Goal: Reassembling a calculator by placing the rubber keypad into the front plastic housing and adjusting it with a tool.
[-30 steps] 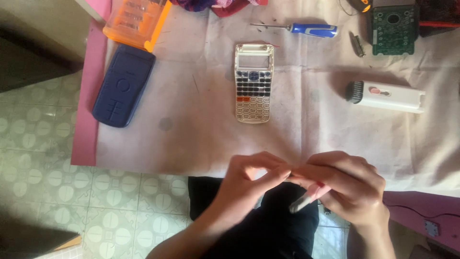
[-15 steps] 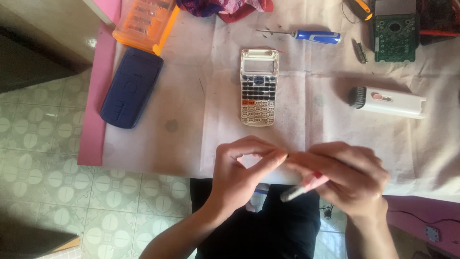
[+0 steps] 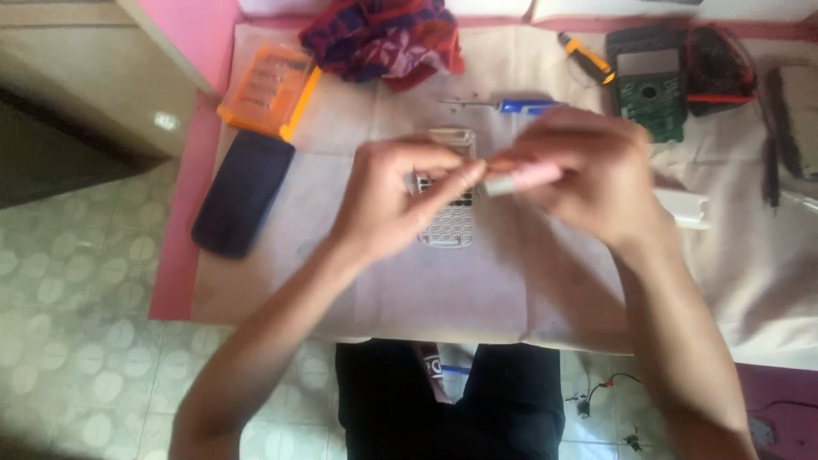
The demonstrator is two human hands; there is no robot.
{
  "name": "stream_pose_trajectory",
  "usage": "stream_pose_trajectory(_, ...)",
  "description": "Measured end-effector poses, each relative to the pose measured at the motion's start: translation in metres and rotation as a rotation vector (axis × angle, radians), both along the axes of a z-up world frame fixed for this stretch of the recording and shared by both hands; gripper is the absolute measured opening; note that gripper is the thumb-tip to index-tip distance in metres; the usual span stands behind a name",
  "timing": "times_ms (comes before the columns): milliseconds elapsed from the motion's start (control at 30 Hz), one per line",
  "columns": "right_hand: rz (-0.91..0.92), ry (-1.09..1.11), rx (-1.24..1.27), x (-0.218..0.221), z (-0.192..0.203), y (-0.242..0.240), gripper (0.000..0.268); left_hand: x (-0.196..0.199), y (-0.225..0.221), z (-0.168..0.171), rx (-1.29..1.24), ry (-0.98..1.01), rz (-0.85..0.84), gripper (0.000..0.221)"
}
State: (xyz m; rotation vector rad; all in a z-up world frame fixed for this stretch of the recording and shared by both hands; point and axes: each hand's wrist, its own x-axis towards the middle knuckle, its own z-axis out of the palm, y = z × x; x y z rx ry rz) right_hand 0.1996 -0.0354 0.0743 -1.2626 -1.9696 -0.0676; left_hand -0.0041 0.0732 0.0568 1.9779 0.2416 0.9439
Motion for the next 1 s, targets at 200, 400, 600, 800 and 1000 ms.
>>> stream_pose_trajectory(200, 0.094, 0.317, -0.199, 0.026, -0.080, 0.044, 0.012, 0.006, 0.055, -0.054, 0.105, -0.007, -0.011, 0.016)
stream_pose_trajectory(400, 0.069, 0.359, -0.406, 0.015, -0.104, 0.044, 0.009, 0.008, 0.082, -0.098, 0.351, 0.056, 0.092, 0.025)
stream_pose_trajectory(600, 0.114, 0.309, -0.454, 0.014, -0.104, 0.049, 0.010, 0.013, 0.082, -0.106, 0.367, 0.129, -0.029, 0.026)
stream_pose_trajectory(800, 0.099, 0.269, -0.445, 0.020, -0.119, 0.050, 0.016, 0.012, 0.074, -0.108, 0.371, 0.269, -0.087, 0.012)
stream_pose_trajectory(1000, 0.127, 0.238, -0.448, 0.016, -0.115, 0.050, 0.018, 0.011, 0.074, -0.114, 0.395, 0.333, -0.141, 0.020)
